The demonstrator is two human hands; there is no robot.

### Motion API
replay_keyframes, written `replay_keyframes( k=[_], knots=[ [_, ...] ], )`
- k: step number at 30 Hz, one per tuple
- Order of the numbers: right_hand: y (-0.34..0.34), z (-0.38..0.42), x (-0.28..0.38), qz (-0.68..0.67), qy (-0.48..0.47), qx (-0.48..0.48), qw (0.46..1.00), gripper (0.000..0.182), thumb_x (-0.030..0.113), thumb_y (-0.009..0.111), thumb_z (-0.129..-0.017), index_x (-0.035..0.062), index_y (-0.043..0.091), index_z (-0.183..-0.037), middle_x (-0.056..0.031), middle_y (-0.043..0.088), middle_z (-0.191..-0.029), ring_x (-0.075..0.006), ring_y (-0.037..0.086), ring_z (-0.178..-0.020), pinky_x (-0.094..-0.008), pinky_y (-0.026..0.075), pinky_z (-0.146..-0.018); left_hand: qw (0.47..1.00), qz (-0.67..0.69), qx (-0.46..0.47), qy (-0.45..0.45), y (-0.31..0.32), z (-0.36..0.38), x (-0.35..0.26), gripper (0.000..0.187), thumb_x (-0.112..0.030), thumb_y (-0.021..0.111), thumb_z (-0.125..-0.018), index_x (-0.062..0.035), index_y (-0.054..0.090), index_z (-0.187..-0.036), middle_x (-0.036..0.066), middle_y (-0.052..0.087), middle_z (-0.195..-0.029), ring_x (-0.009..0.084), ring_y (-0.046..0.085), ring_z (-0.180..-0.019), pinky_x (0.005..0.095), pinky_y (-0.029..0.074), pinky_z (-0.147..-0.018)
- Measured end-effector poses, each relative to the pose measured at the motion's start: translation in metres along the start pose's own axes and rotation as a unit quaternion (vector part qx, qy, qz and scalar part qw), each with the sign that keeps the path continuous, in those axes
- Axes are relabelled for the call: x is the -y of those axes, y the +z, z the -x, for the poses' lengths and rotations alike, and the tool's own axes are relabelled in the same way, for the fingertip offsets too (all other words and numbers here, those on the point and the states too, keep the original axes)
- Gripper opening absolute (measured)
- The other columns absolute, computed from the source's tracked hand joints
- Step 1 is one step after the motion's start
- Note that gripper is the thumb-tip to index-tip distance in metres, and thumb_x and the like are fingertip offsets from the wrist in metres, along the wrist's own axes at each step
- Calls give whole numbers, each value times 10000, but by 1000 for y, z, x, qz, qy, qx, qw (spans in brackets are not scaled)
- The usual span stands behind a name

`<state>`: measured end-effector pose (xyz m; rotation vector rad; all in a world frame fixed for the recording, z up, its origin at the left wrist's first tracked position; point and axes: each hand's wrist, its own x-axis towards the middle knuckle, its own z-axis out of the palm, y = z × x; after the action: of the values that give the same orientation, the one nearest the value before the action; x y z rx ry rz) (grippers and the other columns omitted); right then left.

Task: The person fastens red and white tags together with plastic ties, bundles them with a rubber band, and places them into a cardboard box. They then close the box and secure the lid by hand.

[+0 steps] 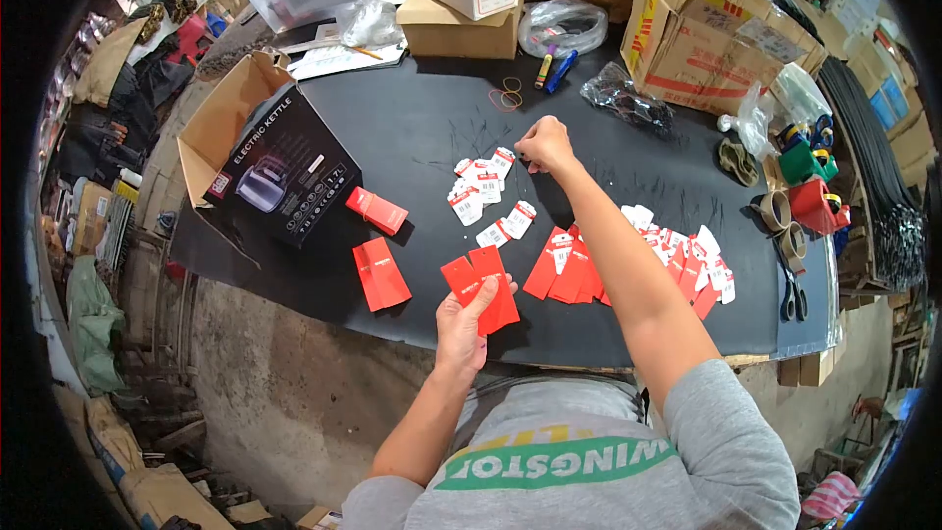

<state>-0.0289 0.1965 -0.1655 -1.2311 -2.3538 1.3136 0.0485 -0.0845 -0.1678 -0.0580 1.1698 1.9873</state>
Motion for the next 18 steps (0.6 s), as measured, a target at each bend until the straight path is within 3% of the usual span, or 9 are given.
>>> replay_keyframes(
  k=[2, 3, 6, 8, 10, 12, 16, 17, 18],
  knots=[
    [7, -3, 3, 41, -7, -10, 999, 152, 87, 727, -698, -47, 667, -740, -122, 666, -653, -205, 667, -523, -310, 517, -463, 1000, 10, 3, -19, 2, 0, -2, 304, -156, 644, -891, 12, 574, -1135, 167, 633, -1122, 255, 629, -1033, 348, 525, -865],
    [11, -5, 4, 41, -6, -8, 999, 152, 87, 727, -698, -47, 667, -740, -122, 666, -653, -205, 667, -523, -310, 517, -463, 1000, 10, 1, -20, 2, 1, -2, 304, -156, 644, -891, 12, 574, -1135, 167, 633, -1122, 255, 629, -1033, 348, 525, -865],
    [15, -1, 13, 148, -30, -68, 986, 135, 57, 691, -698, -45, 648, -775, -170, 677, -703, -252, 689, -596, -344, 554, -604, 999, 37, -2, -27, 3, 0, -6, 318, -153, 629, -901, 10, 551, -1162, 170, 611, -1171, 256, 606, -1081, 350, 522, -875],
    [6, 9, 26, 125, 13, 6, 992, 171, 14, 600, -725, -51, 663, -871, -244, 672, -926, -359, 656, -947, -418, 524, -818, 998, 58, -16, -35, 2, 0, -8, 310, -152, 622, -905, 6, 547, -1161, 169, 596, -1201, 259, 589, -1110, 357, 516, -888],
    [18, 3, 18, 148, -25, -34, 988, 200, 44, 581, -743, -31, 669, -907, -258, 651, -1006, -382, 630, -999, -436, 513, -848, 998, 57, -18, -34, 0, -2, -9, 302, -151, 622, -905, 4, 551, -1154, 166, 600, -1196, 259, 591, -1107, 358, 515, -890],
    [19, 4, 18, 148, -14, -2, 989, 222, 56, 582, -743, -27, 667, -930, -262, 635, -1057, -393, 611, -1031, -449, 494, -883, 998, 53, -16, -36, -1, -5, -9, 295, -150, 623, -904, 2, 554, -1148, 163, 603, -1192, 260, 592, -1104, 360, 515, -892],
    [8, -2, 8, 45, 12, 48, 998, 222, 61, 573, -710, -71, 651, -870, -234, 677, -826, -317, 693, -686, -412, 547, -668, 999, 16, -12, 36, -4, -12, -13, 261, -125, 636, -892, -8, 579, -1119, 158, 637, -1122, 252, 625, -1041, 353, 530, -849],
    [3, -3, 2, -14, -12, 53, 998, 203, 76, 568, -709, -99, 631, -789, -217, 664, -725, -262, 662, -533, -370, 530, -538, 997, 0, -19, 71, -7, -14, -16, 241, -116, 640, -888, -8, 592, -1098, 153, 644, -1101, 252, 635, -1018, 353, 531, -844],
    [-1, -6, -4, -68, -77, 55, 993, 157, 73, 586, -729, -77, 619, -694, -178, 655, -671, -206, 646, -514, -311, 489, -470, 994, -16, -26, 104, -9, -15, -18, 220, -106, 644, -884, -7, 605, -1077, 149, 650, -1081, 251, 645, -994, 353, 532, -839]
  ],
)
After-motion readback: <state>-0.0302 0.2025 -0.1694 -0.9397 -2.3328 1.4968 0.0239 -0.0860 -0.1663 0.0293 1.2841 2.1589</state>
